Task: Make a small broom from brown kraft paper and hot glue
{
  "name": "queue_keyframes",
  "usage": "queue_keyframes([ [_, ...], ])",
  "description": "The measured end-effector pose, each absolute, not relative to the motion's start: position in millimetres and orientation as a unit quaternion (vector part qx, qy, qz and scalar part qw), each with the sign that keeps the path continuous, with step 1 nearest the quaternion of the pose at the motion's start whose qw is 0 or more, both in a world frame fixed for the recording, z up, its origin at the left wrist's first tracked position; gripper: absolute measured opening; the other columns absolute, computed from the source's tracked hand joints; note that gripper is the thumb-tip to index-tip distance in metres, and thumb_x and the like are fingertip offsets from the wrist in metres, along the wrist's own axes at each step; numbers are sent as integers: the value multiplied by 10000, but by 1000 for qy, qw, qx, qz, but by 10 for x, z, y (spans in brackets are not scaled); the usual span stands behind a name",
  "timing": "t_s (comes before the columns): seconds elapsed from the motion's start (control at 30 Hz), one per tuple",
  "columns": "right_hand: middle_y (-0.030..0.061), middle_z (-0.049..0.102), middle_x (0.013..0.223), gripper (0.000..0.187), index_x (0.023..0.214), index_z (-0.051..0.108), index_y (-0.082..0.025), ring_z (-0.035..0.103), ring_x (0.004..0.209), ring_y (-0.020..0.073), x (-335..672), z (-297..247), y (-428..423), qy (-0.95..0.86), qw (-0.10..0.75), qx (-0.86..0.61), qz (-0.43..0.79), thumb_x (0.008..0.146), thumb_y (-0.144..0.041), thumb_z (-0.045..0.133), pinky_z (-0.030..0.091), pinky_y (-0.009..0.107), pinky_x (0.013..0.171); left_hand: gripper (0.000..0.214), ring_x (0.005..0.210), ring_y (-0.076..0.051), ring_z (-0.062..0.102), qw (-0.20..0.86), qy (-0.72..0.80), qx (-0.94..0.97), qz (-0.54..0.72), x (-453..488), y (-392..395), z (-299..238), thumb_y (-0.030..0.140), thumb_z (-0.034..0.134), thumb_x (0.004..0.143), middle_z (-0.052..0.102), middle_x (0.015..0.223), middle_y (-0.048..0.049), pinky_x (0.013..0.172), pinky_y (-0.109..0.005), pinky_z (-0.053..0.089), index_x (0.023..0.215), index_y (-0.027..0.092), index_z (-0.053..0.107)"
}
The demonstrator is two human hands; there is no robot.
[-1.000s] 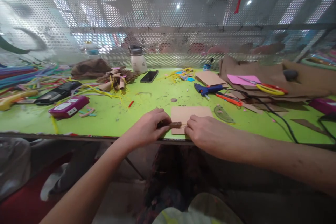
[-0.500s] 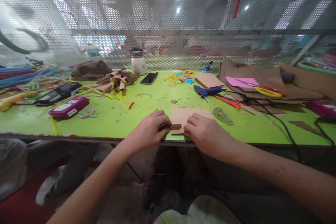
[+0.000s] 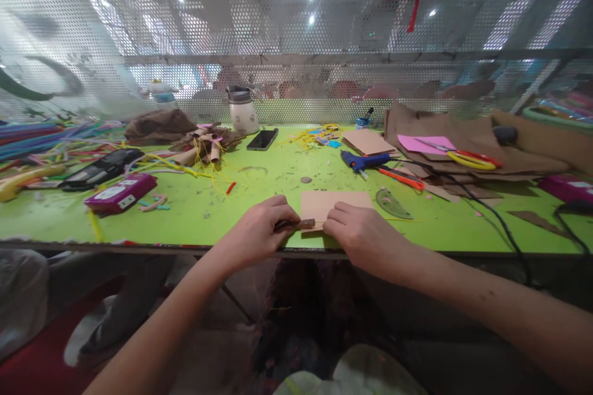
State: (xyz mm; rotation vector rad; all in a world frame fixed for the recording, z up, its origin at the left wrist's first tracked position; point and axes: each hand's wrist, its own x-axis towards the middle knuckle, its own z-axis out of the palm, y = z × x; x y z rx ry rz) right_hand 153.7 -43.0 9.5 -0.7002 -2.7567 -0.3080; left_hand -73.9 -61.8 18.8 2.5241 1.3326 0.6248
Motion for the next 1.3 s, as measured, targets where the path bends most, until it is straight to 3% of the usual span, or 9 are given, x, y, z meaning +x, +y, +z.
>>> queue_keyframes([
  [0.37, 64, 634, 850, 123, 810, 581, -154, 545, 788, 187, 1491, 186, -339, -944, 109, -307, -48, 845, -89, 482, 326, 289, 640, 169, 773, -155, 531, 118, 455, 858, 205, -710, -606, 213, 126, 510, 851, 552, 857, -52, 684, -265, 415, 879, 160, 673],
  [0.67, 75, 677, 836, 175, 760, 592, -173, 569, 722, 188, 1413, 346, -198, -929, 49, -365, 41, 858, -185, 447, 269, 268, 545, 129, 820, -183, 525, 94, 466, 854, 212, -668, -624, 192, 146, 526, 834, 554, 837, -56, 724, -294, 420, 862, 148, 652],
  [0.9, 74, 688, 848, 198, 798, 634, -171, 552, 729, 173, 1426, 304, -177, -923, 88, -362, 91, 865, -214, 452, 279, 256, 569, 202, 772, -160, 518, 78, 460, 854, 233, -679, -556, 98, 242, 497, 897, 547, 775, -37, 681, -272, 408, 755, 151, 609],
  [1.3, 62, 670, 758, 244, 750, 661, -146, 499, 653, 131, 1334, 257, -142, -911, 135, -363, 143, 875, -266, 489, 263, 248, 564, 206, 678, -136, 532, 160, 488, 824, 241, -662, -462, 165, 258, 563, 830, 579, 686, -14, 642, -255, 404, 663, 152, 621],
])
